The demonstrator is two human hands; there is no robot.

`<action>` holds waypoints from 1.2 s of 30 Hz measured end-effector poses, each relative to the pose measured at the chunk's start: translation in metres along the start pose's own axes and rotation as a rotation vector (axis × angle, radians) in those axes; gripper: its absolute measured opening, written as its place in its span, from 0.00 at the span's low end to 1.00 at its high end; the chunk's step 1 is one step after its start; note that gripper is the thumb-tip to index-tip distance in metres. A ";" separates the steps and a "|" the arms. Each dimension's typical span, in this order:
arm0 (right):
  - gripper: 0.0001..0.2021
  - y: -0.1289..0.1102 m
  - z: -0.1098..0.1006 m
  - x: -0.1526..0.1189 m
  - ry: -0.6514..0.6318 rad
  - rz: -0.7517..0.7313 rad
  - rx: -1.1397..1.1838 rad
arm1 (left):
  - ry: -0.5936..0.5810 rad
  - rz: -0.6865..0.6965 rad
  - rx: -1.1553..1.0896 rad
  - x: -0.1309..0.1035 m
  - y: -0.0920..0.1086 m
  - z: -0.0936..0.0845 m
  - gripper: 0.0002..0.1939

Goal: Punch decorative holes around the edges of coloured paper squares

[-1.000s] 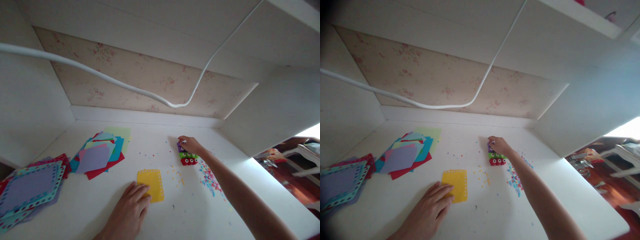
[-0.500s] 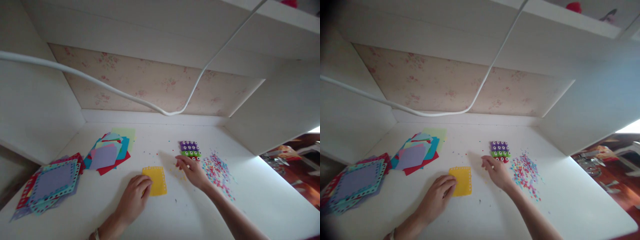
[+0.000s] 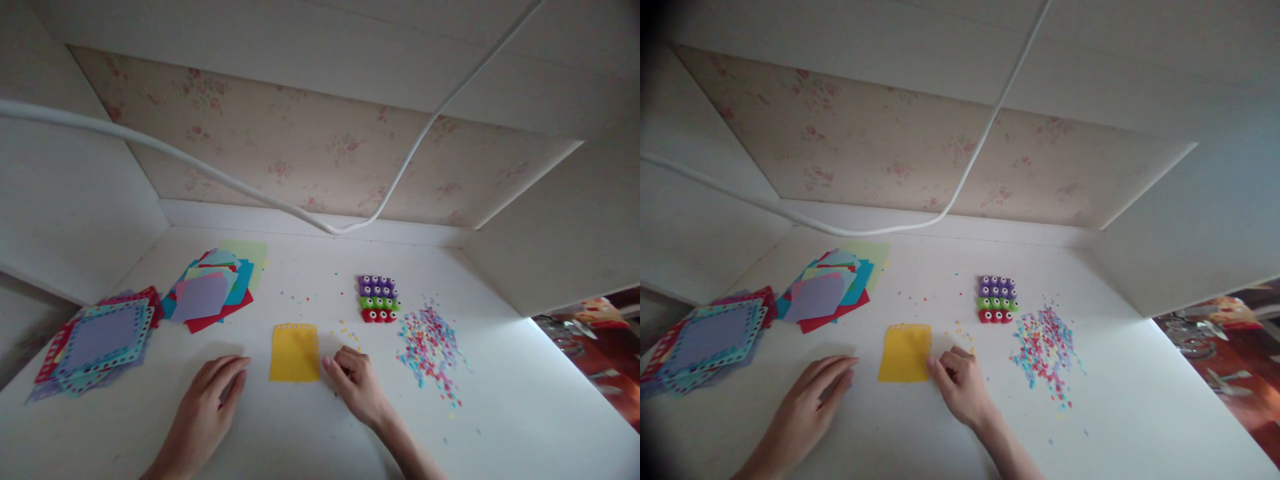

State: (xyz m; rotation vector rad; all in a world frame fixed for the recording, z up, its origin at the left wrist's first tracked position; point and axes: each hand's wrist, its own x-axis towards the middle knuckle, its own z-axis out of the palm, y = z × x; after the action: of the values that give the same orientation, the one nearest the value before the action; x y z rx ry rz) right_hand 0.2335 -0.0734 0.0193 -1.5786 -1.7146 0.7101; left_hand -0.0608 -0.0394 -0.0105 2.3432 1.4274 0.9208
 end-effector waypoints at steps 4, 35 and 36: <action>0.27 0.006 0.011 0.002 -0.034 -0.049 -0.038 | -0.041 -0.048 0.359 -0.020 -0.028 -0.019 0.19; 0.25 0.008 0.027 -0.008 0.026 -0.143 -0.260 | 0.023 -0.247 -0.337 0.087 0.090 -0.120 0.21; 0.25 0.009 0.028 -0.012 0.098 -0.115 -0.236 | 0.056 -0.186 -0.434 0.105 0.100 -0.136 0.24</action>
State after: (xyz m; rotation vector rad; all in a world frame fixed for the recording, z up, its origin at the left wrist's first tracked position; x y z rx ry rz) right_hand 0.2174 -0.0831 -0.0058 -1.6256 -1.8521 0.3778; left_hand -0.0414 -0.0124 0.1854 1.8516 1.2829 1.1178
